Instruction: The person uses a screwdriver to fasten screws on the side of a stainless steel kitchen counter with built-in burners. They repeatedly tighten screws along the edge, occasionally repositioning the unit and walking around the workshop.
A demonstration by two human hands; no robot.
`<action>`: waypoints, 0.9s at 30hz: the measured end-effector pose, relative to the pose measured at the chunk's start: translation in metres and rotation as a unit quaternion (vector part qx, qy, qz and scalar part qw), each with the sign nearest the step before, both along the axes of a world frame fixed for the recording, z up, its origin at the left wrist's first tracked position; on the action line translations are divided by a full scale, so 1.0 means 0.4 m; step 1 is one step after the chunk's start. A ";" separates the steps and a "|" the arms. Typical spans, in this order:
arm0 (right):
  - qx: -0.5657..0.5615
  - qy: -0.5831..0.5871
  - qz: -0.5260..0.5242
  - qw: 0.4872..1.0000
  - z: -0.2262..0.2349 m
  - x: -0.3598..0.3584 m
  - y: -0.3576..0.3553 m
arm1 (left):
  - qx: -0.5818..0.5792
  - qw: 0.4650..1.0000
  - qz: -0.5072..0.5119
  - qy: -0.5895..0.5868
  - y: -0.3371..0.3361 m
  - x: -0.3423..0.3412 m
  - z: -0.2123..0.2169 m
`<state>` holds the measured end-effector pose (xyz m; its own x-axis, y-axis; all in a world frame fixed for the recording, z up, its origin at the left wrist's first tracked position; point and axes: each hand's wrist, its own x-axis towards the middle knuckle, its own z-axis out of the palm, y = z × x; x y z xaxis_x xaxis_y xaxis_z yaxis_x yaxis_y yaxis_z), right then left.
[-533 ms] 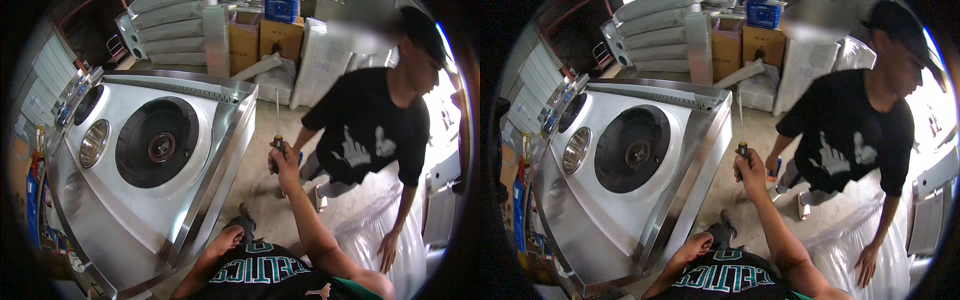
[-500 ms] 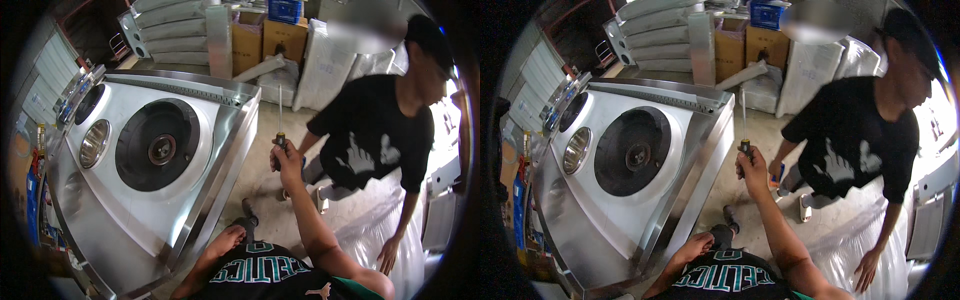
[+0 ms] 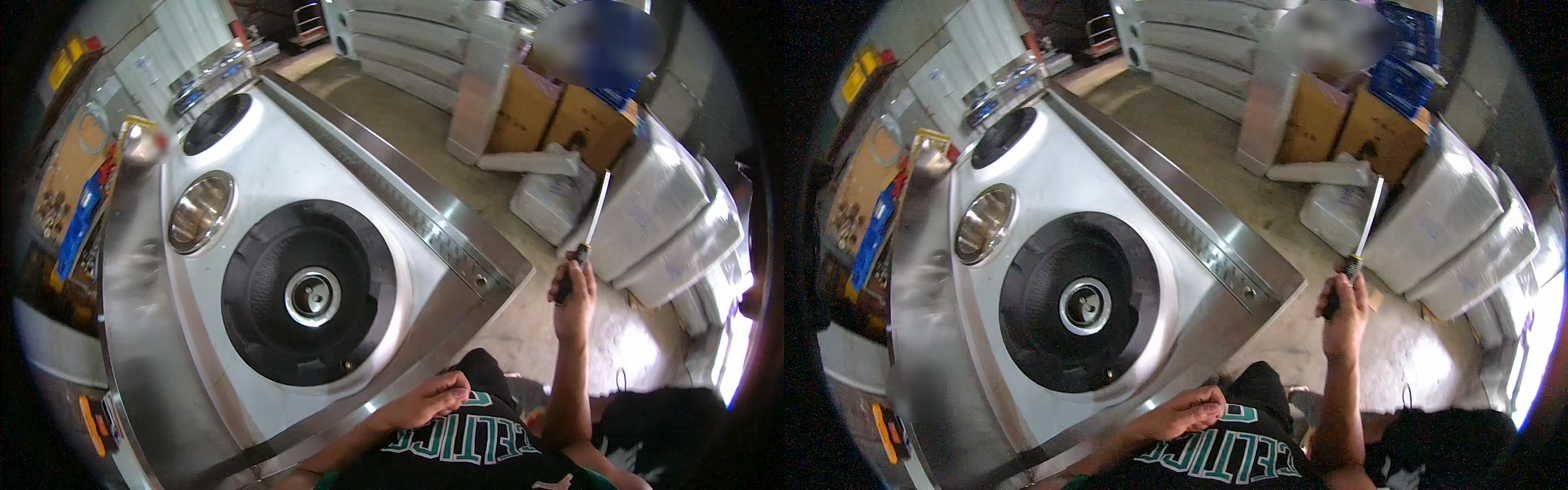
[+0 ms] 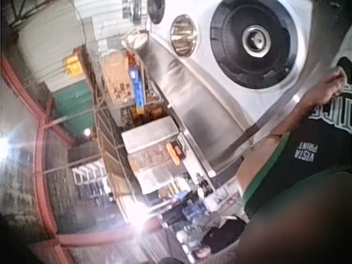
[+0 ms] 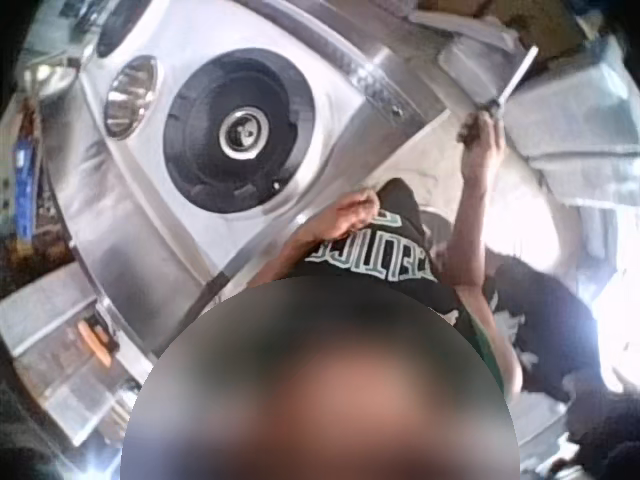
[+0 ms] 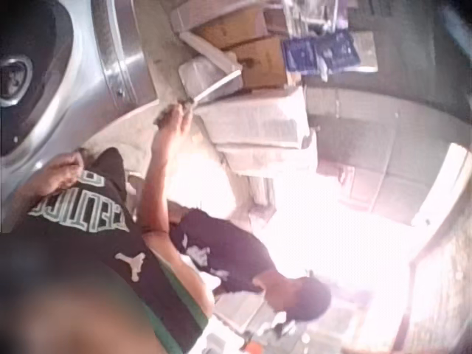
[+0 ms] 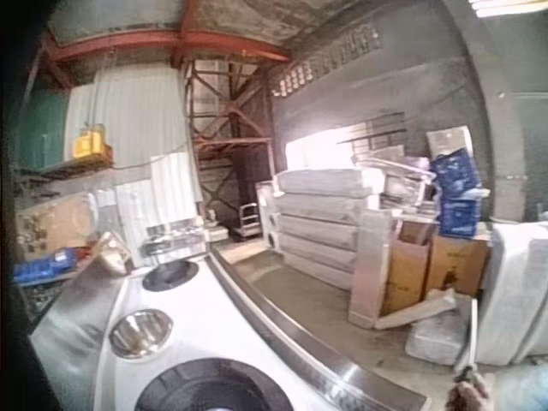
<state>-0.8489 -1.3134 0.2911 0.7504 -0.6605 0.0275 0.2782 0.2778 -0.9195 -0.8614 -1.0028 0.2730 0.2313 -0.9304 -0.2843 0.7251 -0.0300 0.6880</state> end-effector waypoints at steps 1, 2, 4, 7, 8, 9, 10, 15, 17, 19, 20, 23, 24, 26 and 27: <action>-0.002 -0.002 0.007 1.000 -0.002 0.036 -0.029 | -0.013 1.000 0.017 0.000 -0.020 0.018 0.004; -0.012 -0.003 0.021 1.000 -0.006 0.077 -0.060 | -0.023 0.999 0.032 -0.021 -0.038 0.039 0.008; -0.016 0.000 0.059 0.998 -0.020 0.169 -0.124 | -0.014 0.996 0.072 -0.053 -0.088 0.071 0.023; -0.011 0.028 0.106 0.994 -0.064 0.318 -0.206 | -0.008 0.984 0.150 -0.098 -0.180 0.103 0.055; -0.005 0.031 0.125 0.992 -0.082 0.371 -0.229 | -0.014 0.979 0.162 -0.118 -0.219 0.117 0.066; 0.007 0.040 0.147 0.988 -0.097 0.418 -0.256 | -0.021 0.972 0.178 -0.149 -0.261 0.132 0.075; 0.009 0.045 0.175 0.984 -0.116 0.466 -0.280 | -0.021 0.977 0.166 -0.133 -0.308 0.146 0.084; 0.014 0.070 0.319 0.945 -0.214 0.652 -0.445 | -0.001 0.928 0.284 -0.240 -0.679 0.263 0.046; 0.014 0.091 0.383 0.919 -0.240 0.683 -0.538 | 0.030 0.933 0.295 -0.203 -0.807 0.335 0.029; -0.011 0.151 0.383 0.911 -0.254 0.708 -0.631 | 0.033 0.910 0.367 -0.191 -0.921 0.390 0.033; -0.007 0.172 0.384 0.907 -0.261 0.718 -0.670 | 0.025 0.913 0.378 -0.155 -0.959 0.409 0.037; 0.004 0.183 0.425 0.886 -0.292 0.792 -0.738 | 0.023 0.889 0.448 -0.094 -1.046 0.477 0.030; -0.001 0.171 0.436 0.883 -0.297 0.821 -0.746 | 0.021 0.880 0.468 -0.075 -1.069 0.498 0.026; -0.021 0.179 0.453 0.873 -0.295 0.874 -0.743 | 0.051 0.854 0.511 -0.079 -1.085 0.535 0.008; -0.029 0.174 0.483 0.858 -0.286 0.904 -0.733 | 0.056 0.844 0.528 -0.077 -1.094 0.554 -0.004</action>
<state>-0.4873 -1.6066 0.1767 0.9163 0.2687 -0.2971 -0.3500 0.1760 -0.9201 -0.6397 -1.4405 0.2712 0.9572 -0.1514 -0.2467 0.2894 0.5058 0.8126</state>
